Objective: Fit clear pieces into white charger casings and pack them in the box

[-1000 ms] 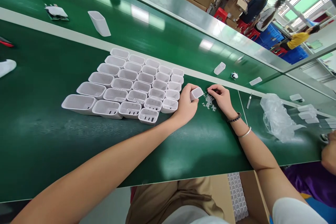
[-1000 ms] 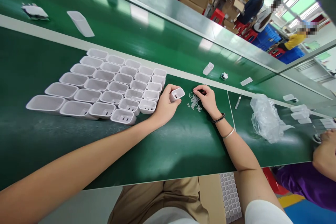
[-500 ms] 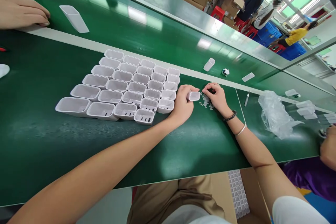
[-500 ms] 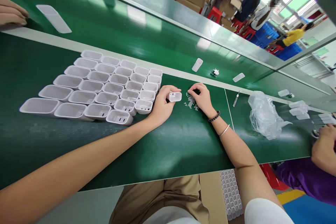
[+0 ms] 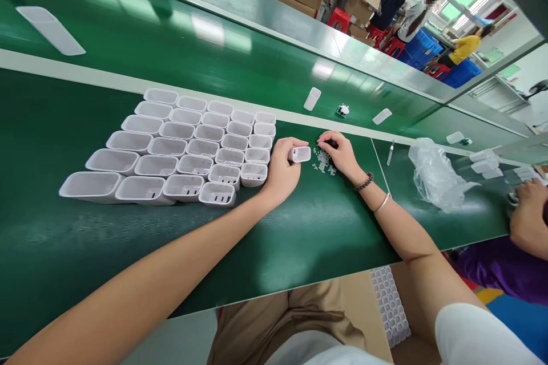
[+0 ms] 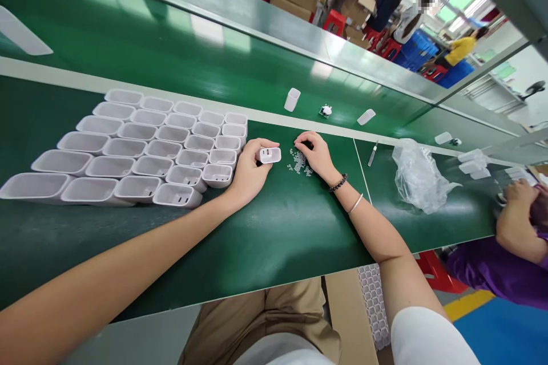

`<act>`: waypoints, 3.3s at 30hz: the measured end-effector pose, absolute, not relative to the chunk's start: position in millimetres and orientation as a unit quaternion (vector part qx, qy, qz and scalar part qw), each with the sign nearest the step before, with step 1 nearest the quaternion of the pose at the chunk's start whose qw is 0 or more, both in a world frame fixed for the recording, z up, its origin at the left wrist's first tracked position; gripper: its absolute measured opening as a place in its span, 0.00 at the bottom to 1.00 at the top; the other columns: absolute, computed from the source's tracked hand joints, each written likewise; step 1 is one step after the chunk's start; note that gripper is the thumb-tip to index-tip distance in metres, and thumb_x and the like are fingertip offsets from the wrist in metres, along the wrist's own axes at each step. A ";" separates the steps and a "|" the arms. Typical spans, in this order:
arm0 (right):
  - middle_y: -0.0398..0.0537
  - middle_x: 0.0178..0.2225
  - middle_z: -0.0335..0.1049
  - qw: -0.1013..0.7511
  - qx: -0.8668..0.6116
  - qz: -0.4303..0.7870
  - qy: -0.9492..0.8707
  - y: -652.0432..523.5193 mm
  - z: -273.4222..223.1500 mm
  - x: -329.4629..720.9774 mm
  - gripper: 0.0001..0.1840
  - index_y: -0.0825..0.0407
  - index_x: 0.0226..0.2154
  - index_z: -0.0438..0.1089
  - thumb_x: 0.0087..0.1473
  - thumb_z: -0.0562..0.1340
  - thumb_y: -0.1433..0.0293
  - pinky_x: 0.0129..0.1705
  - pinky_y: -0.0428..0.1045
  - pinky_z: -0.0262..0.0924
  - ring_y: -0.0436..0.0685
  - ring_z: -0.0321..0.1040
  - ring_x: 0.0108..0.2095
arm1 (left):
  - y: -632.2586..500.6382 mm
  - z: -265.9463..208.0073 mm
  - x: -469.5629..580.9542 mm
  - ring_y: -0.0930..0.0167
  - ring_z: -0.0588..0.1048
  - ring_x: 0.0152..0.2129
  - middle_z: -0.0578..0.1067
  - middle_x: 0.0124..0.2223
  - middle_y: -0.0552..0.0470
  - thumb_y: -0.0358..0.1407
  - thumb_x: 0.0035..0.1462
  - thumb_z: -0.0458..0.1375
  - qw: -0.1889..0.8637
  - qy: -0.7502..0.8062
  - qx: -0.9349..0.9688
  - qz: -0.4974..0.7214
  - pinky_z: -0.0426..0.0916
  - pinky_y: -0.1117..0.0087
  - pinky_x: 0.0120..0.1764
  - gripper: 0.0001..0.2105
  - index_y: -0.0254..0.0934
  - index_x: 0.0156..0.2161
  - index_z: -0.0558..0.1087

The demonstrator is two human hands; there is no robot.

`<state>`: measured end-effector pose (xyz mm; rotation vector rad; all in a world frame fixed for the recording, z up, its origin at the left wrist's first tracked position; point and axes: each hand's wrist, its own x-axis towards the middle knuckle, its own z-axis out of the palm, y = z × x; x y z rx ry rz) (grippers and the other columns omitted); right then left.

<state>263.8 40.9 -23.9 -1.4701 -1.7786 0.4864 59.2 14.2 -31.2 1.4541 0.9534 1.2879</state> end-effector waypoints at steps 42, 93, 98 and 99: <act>0.42 0.32 0.63 0.521 -0.474 0.406 -0.583 -17.5 -11.1 206.0 0.16 0.50 0.33 0.65 0.58 0.63 0.55 0.35 0.48 0.59 0.51 0.60 0.32 | -14.1 -16.2 49.4 0.73 0.73 0.30 0.72 0.41 0.51 0.34 0.45 0.68 0.627 0.370 0.549 0.410 0.69 0.70 0.33 0.25 0.40 0.49 0.66; 0.41 0.23 0.70 0.345 -0.434 0.573 -0.603 -5.9 -1.4 229.1 0.17 0.53 0.29 0.68 0.53 0.68 0.57 0.23 0.44 0.55 0.46 0.61 0.21 | -2.4 -15.8 47.4 0.67 0.70 0.41 0.70 0.41 0.52 0.32 0.38 0.68 0.566 0.426 0.550 0.442 0.64 0.65 0.44 0.19 0.37 0.37 0.67; 0.40 0.23 0.68 0.356 -0.431 0.539 -0.630 -6.1 -3.1 230.9 0.17 0.53 0.28 0.68 0.57 0.66 0.57 0.23 0.44 0.52 0.47 0.60 0.21 | -1.1 -16.9 48.0 0.67 0.71 0.41 0.70 0.42 0.52 0.31 0.39 0.68 0.579 0.429 0.541 0.434 0.64 0.65 0.43 0.20 0.37 0.38 0.66; 0.41 0.23 0.68 0.356 -0.429 0.534 -0.636 -6.9 -2.9 231.0 0.17 0.53 0.27 0.68 0.58 0.65 0.57 0.23 0.45 0.51 0.47 0.60 0.21 | -1.1 -17.1 48.1 0.67 0.71 0.41 0.70 0.42 0.51 0.31 0.39 0.68 0.579 0.430 0.541 0.433 0.64 0.65 0.43 0.20 0.37 0.39 0.66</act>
